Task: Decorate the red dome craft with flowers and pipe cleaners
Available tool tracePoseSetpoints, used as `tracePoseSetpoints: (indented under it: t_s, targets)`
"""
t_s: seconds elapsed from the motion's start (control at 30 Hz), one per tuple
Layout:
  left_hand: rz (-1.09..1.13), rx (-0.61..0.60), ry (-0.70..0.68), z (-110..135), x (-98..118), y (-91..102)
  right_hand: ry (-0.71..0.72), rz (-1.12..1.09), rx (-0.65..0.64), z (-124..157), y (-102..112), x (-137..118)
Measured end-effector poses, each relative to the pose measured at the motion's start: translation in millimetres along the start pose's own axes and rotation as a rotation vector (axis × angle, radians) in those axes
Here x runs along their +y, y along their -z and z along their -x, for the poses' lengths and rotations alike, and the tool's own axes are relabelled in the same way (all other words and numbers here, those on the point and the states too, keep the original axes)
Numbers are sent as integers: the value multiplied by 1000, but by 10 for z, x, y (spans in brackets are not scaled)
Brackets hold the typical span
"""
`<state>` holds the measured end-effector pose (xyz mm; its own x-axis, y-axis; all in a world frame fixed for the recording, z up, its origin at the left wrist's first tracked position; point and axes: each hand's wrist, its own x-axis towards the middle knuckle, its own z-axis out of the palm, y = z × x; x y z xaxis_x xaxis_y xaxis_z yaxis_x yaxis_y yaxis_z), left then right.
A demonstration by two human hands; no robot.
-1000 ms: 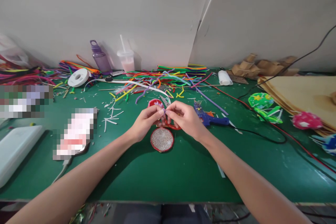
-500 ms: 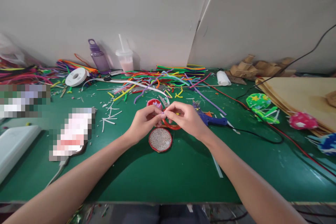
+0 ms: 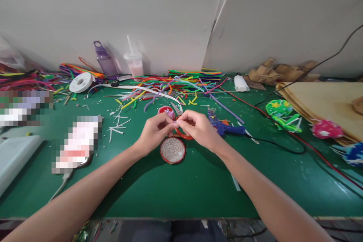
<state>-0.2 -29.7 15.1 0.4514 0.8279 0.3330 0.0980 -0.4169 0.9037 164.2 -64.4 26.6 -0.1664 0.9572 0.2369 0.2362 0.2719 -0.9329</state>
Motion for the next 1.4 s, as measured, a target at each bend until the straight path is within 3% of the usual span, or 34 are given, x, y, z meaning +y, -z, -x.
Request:
tracePoseSetpoints:
  t_s: [0.17, 0.57, 0.7, 0.87, 1.07, 1.23, 1.4]
  targets:
    - [8, -10, 5, -5, -16, -5, 69, 128, 85, -2, -34, 18]
    - [-208, -31, -165, -12, -50, 37, -7, 93, 36, 1, -54, 34]
    - [-156, -22, -122, -12, -47, 23, -18, 94, 53, 4, -65, 44]
    - [73, -27, 34, -22, -41, 13, -120, -117, 5, -39, -4, 39]
    - [143, -33, 53, -37, -71, 28, -150, -195, -47, -57, 28, 9]
    - [104, -112, 121, -37, -34, 34, -86, -63, -52, -40, 49, 30]
    - [37, -108, 86, -40, -40, 40, -26, 160, -33, -17, 63, 8]
